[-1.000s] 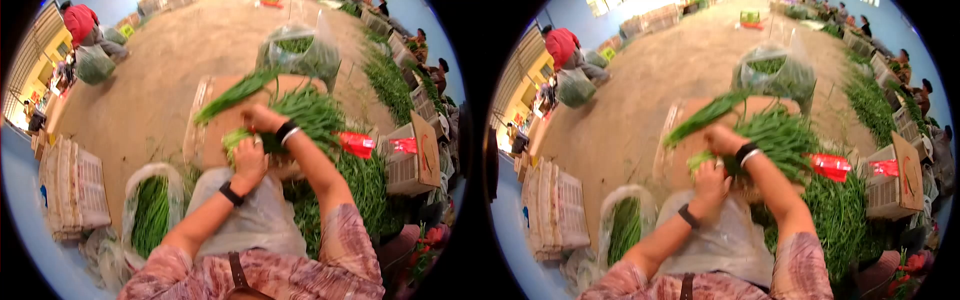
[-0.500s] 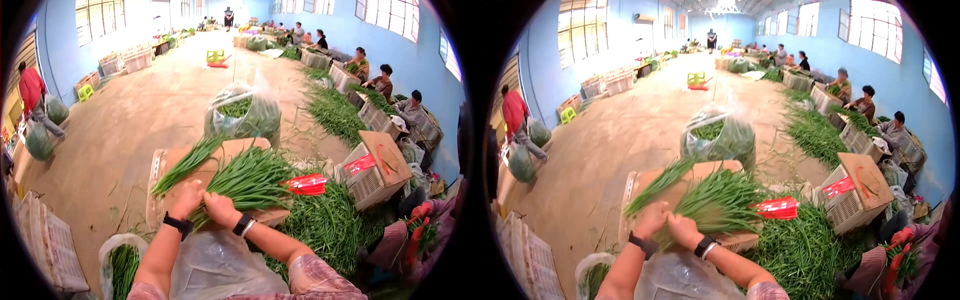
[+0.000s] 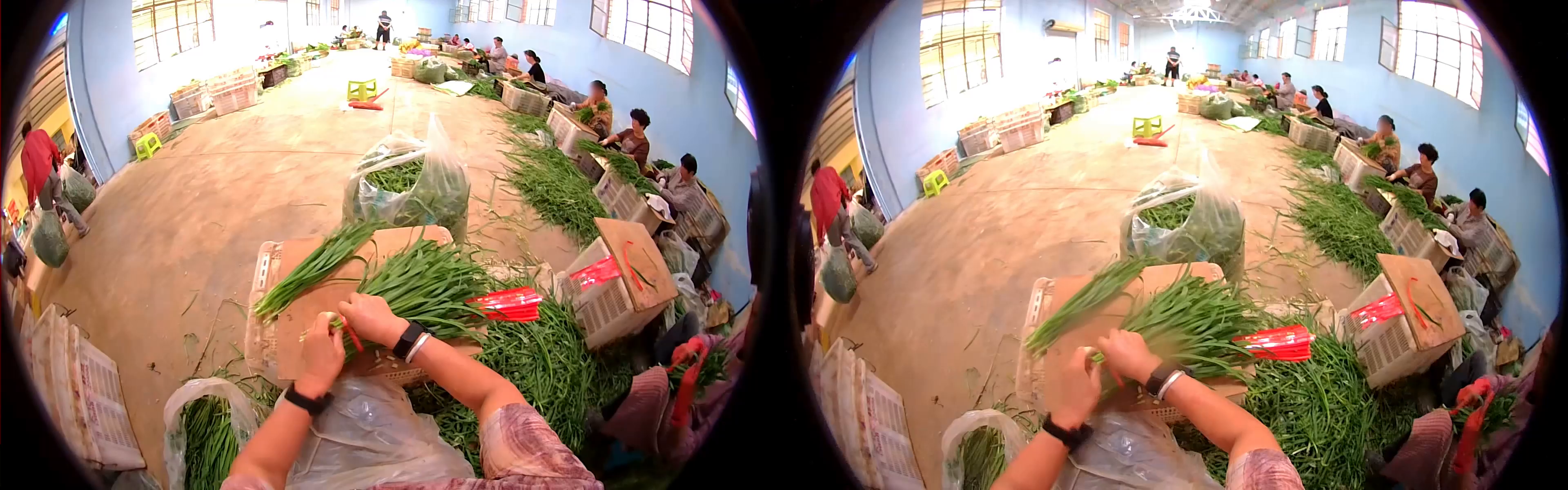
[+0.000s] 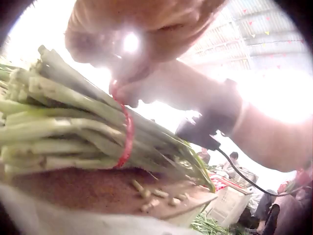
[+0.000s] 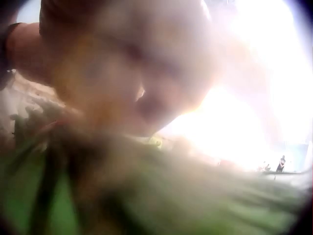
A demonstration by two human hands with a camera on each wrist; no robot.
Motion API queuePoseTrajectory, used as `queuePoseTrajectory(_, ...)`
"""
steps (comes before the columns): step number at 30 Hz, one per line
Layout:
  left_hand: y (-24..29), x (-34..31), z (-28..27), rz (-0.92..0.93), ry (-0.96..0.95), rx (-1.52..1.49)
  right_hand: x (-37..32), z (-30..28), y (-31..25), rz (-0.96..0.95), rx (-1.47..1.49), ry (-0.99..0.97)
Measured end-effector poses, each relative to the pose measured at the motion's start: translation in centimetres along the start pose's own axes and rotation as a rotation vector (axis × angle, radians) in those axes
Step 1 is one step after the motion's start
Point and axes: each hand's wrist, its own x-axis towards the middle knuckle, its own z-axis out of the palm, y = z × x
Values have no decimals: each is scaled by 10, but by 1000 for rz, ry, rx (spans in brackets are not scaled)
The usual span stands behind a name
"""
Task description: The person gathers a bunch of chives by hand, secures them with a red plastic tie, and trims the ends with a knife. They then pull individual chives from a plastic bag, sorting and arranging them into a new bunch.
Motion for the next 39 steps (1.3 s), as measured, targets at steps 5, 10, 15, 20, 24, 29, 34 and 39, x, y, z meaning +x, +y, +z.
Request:
queuePoseTrajectory(5,-8,-50,15,-941,-263,-901,32,16,9,-246,41,90)
queuePoseTrajectory(10,-50,-48,50,-1255,-213,-1579,43,8,3,-100,-98,-445)
queuePoseTrajectory(15,-23,-65,41,-865,-8,-1465,20,-22,-21,86,-118,-355)
queuePoseTrajectory(20,57,-12,-28,-114,125,-816,-34,-108,-66,124,282,456)
queuePoseTrajectory(24,159,37,-78,265,-117,-506,-34,-124,-95,113,707,1073)
queuePoseTrajectory(29,228,54,-51,392,-499,-77,-58,-108,-106,101,1264,1214)
queuePoseTrajectory(34,143,59,45,370,-894,221,-126,-24,-79,589,1554,770)
queuePoseTrajectory(39,32,35,106,705,-759,544,-297,26,-38,988,1681,459)
